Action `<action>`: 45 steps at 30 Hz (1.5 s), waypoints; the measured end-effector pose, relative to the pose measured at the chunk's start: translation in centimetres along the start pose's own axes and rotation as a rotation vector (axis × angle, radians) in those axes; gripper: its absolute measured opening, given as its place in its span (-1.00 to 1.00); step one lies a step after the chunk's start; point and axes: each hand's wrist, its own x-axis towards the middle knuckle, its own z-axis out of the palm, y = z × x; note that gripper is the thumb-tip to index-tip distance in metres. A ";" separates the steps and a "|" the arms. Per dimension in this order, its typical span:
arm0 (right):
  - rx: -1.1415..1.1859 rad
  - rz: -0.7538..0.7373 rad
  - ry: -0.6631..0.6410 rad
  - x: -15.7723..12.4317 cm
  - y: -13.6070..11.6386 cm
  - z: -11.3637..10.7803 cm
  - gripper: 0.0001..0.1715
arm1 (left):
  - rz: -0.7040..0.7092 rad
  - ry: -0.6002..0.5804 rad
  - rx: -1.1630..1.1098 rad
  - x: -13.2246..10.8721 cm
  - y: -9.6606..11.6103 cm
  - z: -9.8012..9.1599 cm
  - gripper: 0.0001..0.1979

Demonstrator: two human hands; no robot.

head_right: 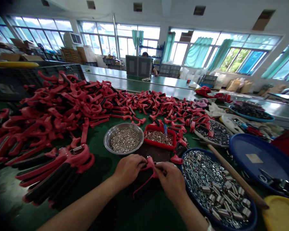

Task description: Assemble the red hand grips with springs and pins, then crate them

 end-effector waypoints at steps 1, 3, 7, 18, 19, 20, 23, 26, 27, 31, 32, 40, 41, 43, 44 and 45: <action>-0.033 -0.015 0.013 0.1 0.0 0.2 -0.78 | 0.007 0.002 0.007 0.0 0.0 0.0 -0.82; -0.068 -0.042 0.018 0.2 0.2 0.4 -0.79 | 0.021 0.010 0.009 0.0 0.0 0.0 -0.84; -0.084 -0.039 -0.034 0.2 0.3 0.2 -0.79 | 0.040 0.020 -0.005 -0.1 -0.1 0.0 -0.85; -0.289 -0.124 0.005 0.2 -0.1 0.6 -0.75 | 0.059 0.036 -0.036 -0.2 -0.7 0.2 -0.85; -0.322 -0.143 0.005 0.1 -0.1 0.7 -0.76 | 0.061 0.038 -0.036 -0.2 -0.7 0.2 -0.85; -0.358 -0.165 0.010 0.0 -0.1 0.8 -0.76 | 0.061 0.039 -0.035 -0.2 -0.7 0.2 -0.85; -0.446 -0.233 0.039 -0.2 -0.1 1.0 -0.74 | 0.062 0.040 -0.027 -0.3 -0.6 0.1 -0.85; -0.402 -0.240 0.015 -0.1 0.0 0.8 -0.73 | 0.066 0.048 -0.040 -0.4 -0.7 0.1 -0.85; -0.362 -0.225 -0.004 0.0 0.0 0.7 -0.74 | 0.069 0.053 -0.048 -0.4 -0.8 0.2 -0.85; -0.263 -0.149 -0.024 0.5 0.0 0.3 -0.79 | 0.074 0.073 -0.076 -0.4 -1.0 0.3 -0.85; -0.263 -0.142 -0.020 0.6 0.0 0.3 -0.80 | 0.074 0.074 -0.078 -0.4 -1.0 0.3 -0.85; -0.415 -0.353 0.104 -0.1 0.0 1.3 -0.76 | 0.071 0.064 -0.041 -0.5 -0.9 0.1 -0.83; -0.451 -0.373 0.088 -0.1 0.0 1.3 -0.76 | 0.074 0.065 -0.038 -0.6 -1.0 0.2 -0.83; -0.510 -0.397 0.037 -0.2 0.1 1.3 -0.74 | 0.079 0.064 -0.036 -0.6 -1.1 0.2 -0.83; -0.523 -0.400 0.020 -0.2 0.2 1.2 -0.74 | 0.079 0.065 -0.037 -0.6 -1.2 0.3 -0.84; -0.521 -0.396 0.010 -0.2 0.2 1.1 -0.73 | 0.079 0.066 -0.039 -0.6 -1.2 0.3 -0.85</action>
